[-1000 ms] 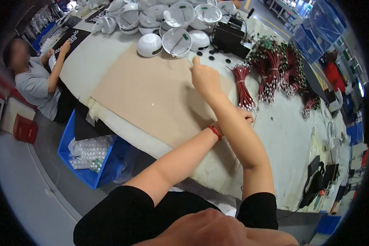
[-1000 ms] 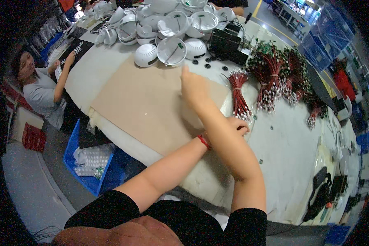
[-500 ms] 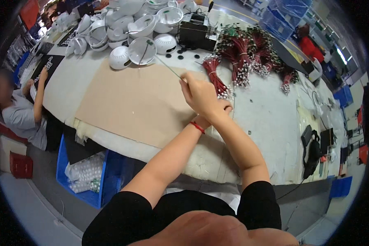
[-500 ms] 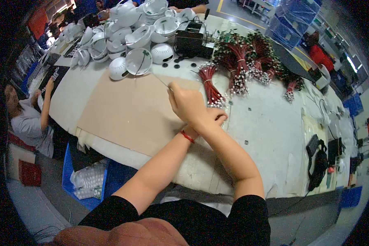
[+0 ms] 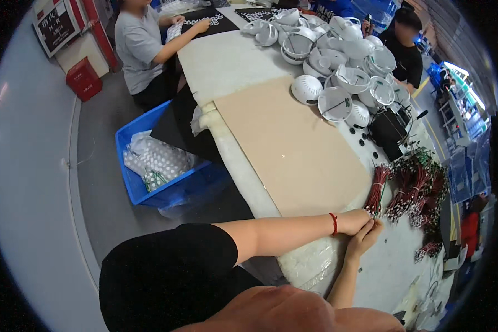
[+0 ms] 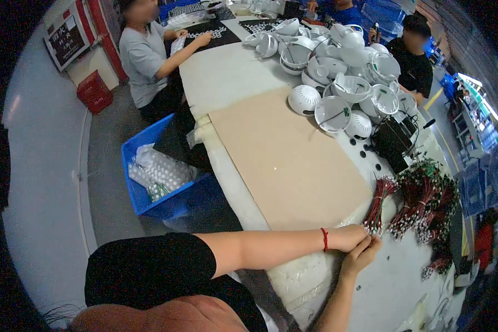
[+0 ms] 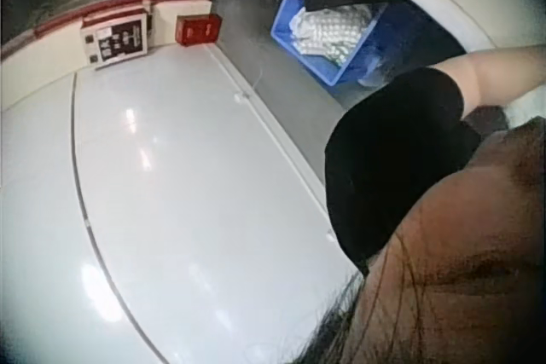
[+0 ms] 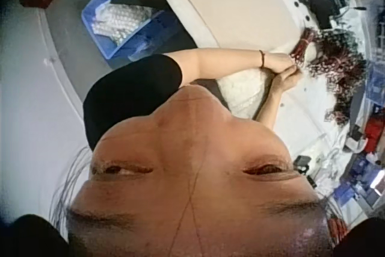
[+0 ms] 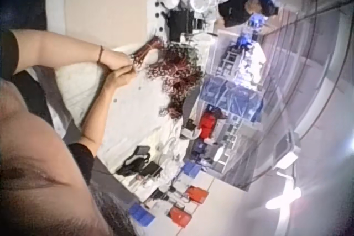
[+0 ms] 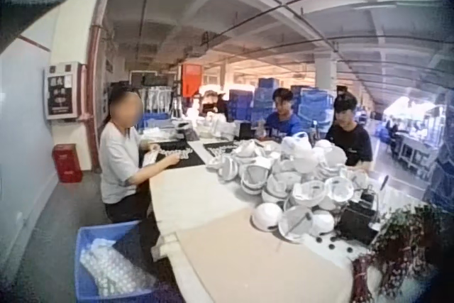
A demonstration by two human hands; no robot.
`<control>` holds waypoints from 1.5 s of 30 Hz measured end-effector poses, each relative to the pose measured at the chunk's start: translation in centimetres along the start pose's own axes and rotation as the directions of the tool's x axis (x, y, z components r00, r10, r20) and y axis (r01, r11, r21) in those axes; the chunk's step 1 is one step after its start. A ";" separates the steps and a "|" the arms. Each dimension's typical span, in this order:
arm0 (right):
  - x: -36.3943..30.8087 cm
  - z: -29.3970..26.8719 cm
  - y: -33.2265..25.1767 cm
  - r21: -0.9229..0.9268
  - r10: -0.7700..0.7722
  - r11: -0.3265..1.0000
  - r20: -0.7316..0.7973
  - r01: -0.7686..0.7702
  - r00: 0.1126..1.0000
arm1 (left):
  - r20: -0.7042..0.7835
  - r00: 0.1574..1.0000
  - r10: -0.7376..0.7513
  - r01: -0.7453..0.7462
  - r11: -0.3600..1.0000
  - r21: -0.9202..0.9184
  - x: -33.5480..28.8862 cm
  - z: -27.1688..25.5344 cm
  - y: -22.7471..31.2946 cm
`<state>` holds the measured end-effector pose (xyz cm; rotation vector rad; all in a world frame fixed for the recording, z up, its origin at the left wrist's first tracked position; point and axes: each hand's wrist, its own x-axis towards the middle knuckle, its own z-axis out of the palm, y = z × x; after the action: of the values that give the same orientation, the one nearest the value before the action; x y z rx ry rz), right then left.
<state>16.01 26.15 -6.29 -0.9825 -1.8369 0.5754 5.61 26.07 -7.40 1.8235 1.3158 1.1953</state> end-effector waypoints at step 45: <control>0.7 -0.2 -0.6 0.002 -0.026 1.000 0.080 0.026 0.996 | 0.022 1.000 0.006 -0.008 0.998 0.069 -0.2 -1.2 0.5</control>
<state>15.81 26.33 -5.38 -0.9455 -1.9172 0.6080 4.71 25.67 -6.48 1.8855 1.3547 1.1441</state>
